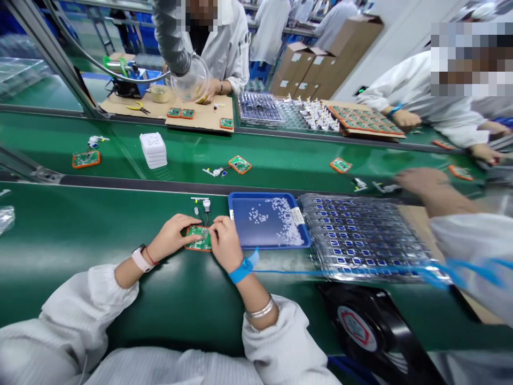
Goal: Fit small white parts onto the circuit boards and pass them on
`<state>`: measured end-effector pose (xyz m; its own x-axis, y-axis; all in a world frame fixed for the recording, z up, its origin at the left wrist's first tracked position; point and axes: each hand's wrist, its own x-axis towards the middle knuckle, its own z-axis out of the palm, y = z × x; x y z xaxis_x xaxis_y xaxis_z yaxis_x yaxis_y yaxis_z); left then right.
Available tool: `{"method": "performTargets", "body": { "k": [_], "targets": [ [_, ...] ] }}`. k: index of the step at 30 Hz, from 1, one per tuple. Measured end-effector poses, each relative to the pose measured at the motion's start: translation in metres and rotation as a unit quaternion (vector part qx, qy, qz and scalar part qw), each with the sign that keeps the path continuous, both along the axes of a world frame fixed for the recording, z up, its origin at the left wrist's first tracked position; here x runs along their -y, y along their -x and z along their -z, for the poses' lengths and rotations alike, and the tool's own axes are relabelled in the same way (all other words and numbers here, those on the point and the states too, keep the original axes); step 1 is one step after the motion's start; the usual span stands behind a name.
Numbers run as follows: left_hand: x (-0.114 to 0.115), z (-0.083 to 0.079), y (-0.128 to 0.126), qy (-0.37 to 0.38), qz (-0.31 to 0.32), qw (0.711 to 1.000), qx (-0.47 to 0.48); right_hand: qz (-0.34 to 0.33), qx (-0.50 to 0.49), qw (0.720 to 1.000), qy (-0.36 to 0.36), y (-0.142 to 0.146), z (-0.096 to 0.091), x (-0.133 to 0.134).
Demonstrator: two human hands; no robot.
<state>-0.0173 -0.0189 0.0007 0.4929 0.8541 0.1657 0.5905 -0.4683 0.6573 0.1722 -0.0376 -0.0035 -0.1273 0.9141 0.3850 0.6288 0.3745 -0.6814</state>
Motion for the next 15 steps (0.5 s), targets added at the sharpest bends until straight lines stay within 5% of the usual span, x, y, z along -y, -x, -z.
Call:
{"method": "performTargets", "body": {
  "k": [4,7,12,15],
  "targets": [
    [0.013,0.005,0.009,-0.046,0.056,0.995,-0.063,0.142,0.039,0.987,-0.067,-0.079,0.002,-0.024],
    [0.005,-0.004,0.006,-0.02,0.066,0.996,-0.051,0.202,0.076,0.976,-0.02,-0.137,0.018,-0.04],
    [-0.062,-0.03,0.008,0.114,-0.052,0.975,0.182,0.188,0.092,0.978,0.016,-0.157,0.041,-0.047],
    [-0.117,-0.037,0.015,-0.003,-0.178,0.962,0.207,0.198,0.099,0.975,0.006,-0.151,0.044,-0.047]
  ]
}}
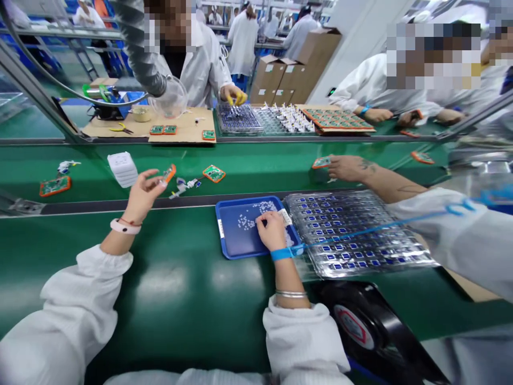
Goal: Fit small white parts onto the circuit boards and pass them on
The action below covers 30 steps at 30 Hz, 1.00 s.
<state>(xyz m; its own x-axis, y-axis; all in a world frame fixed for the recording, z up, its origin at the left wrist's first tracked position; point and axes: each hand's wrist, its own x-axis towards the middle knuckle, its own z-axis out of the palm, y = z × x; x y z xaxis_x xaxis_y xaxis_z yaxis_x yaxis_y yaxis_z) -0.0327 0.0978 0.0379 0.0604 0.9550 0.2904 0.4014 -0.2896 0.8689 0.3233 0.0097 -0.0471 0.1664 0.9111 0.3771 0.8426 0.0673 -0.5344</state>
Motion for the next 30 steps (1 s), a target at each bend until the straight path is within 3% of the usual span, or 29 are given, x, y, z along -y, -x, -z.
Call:
{"method": "performTargets", "body": {
  "k": [2,4,9,12,16,20,25,30],
  "targets": [
    [-0.03,0.001,0.007,-0.055,-0.066,0.994,-0.063,0.003,0.008,1.0,-0.006,0.0,0.0,0.0],
    [-0.051,0.007,0.015,-0.062,-0.096,0.987,-0.115,-0.008,0.011,1.0,-0.005,-0.002,0.0,0.0],
    [-0.072,0.02,0.023,-0.023,-0.128,0.963,-0.236,-0.026,0.018,0.999,-0.003,-0.007,0.002,0.002],
    [-0.071,0.024,-0.007,-0.033,-0.109,0.954,-0.278,-0.014,0.029,0.999,-0.009,-0.004,0.002,0.003],
    [-0.068,0.03,-0.077,-0.003,-0.042,0.941,-0.335,0.001,0.039,0.999,-0.016,0.002,0.003,0.004],
    [-0.076,0.036,-0.116,0.069,-0.065,0.908,-0.408,0.016,0.066,0.997,-0.022,0.004,0.005,0.006],
    [-0.083,0.032,-0.096,0.085,-0.108,0.905,-0.402,0.015,0.058,0.997,-0.042,0.007,0.002,0.007],
    [-0.064,0.021,-0.066,0.069,-0.104,0.914,-0.386,0.01,0.023,0.997,-0.075,0.012,-0.009,0.007]
  ]
}}
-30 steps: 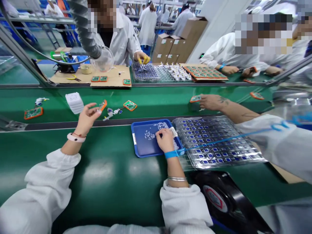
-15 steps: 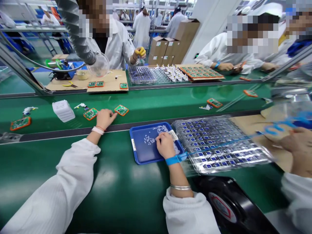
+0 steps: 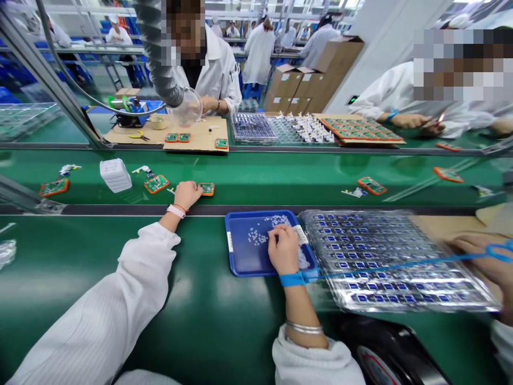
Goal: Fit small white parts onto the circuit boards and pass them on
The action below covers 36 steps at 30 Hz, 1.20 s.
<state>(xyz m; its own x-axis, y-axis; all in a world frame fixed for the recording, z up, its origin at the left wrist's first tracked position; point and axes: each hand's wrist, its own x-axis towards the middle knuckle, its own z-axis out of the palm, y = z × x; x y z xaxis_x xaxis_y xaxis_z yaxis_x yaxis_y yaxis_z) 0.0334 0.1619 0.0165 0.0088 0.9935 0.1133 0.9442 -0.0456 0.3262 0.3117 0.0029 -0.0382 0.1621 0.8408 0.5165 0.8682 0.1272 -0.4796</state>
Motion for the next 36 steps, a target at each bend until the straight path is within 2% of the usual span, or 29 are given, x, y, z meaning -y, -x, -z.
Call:
{"method": "performTargets", "body": {
  "k": [3,7,11,16,19,23,30,36],
  "targets": [
    [0.03,0.001,0.017,-0.032,0.029,0.997,0.069,-0.007,-0.012,1.0,-0.016,0.003,-0.007,0.001],
    [0.088,0.012,0.038,-0.063,0.118,0.972,0.194,-0.021,-0.045,0.998,-0.033,0.02,-0.019,0.005],
    [0.14,0.02,0.047,-0.029,0.181,0.97,0.159,-0.053,-0.114,0.992,-0.033,0.067,-0.033,0.021],
    [0.177,0.018,0.05,-0.008,0.273,0.954,0.122,-0.203,-0.175,0.962,0.051,0.133,-0.039,0.051],
    [0.187,0.018,0.05,-0.033,0.283,0.945,0.159,-0.234,-0.199,0.947,0.095,0.15,-0.03,0.058],
    [0.19,0.02,0.045,-0.048,0.282,0.931,0.226,-0.241,-0.196,0.943,0.118,0.152,-0.02,0.055],
    [0.184,0.023,0.038,-0.005,0.268,0.922,0.279,-0.254,-0.185,0.939,0.139,0.151,-0.018,0.052],
    [0.179,0.016,0.034,0.057,0.249,0.928,0.272,-0.243,-0.205,0.931,0.177,0.149,-0.011,0.047]
  ]
}}
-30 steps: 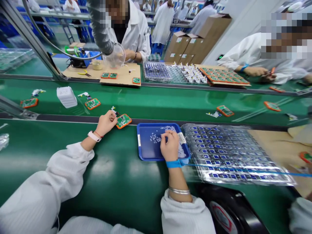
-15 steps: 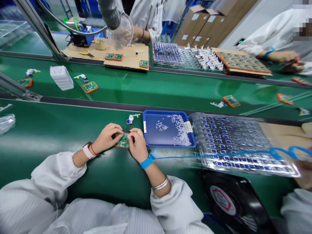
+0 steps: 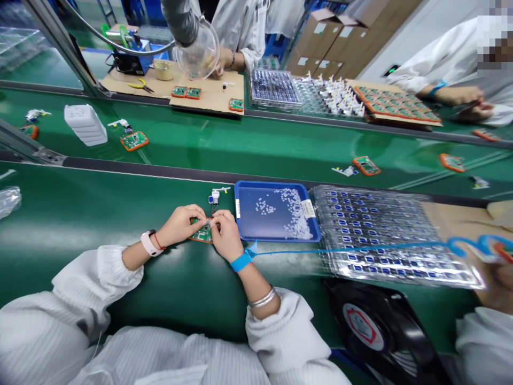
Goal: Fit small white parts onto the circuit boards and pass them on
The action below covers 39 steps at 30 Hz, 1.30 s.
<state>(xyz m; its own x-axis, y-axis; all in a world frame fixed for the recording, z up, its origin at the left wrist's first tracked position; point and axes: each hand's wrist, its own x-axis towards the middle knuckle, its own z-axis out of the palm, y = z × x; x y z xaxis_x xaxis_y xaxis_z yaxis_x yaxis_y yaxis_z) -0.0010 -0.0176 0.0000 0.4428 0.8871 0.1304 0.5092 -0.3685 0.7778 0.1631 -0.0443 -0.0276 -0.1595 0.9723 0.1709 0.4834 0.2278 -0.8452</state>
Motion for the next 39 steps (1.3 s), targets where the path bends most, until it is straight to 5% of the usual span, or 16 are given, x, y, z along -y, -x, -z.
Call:
{"method": "performTargets", "body": {
  "k": [7,12,16,19,30,34,39],
  "targets": [
    [-0.003,-0.003,0.002,-0.003,0.008,1.0,-0.004,0.013,0.053,0.996,-0.077,0.005,-0.015,0.005],
    [0.001,0.001,0.008,-0.062,0.047,0.996,-0.03,0.161,0.119,0.964,-0.174,-0.07,-0.024,-0.017],
    [0.001,0.004,0.007,-0.069,0.054,0.994,-0.058,0.247,0.181,0.949,-0.07,-0.146,-0.005,-0.039],
    [0.001,0.003,0.006,-0.064,0.06,0.994,-0.065,0.232,0.181,0.956,-0.004,-0.163,0.007,-0.046],
    [0.0,0.003,0.006,-0.052,0.041,0.997,-0.036,0.187,0.212,0.956,-0.074,-0.151,-0.001,-0.043],
    [0.001,0.001,0.002,-0.05,0.009,0.999,0.005,0.128,0.109,0.977,-0.13,-0.087,-0.02,-0.024],
    [0.002,-0.002,0.0,-0.045,0.018,0.997,0.064,-0.002,0.005,0.997,-0.077,-0.003,-0.024,0.004]
  ]
}}
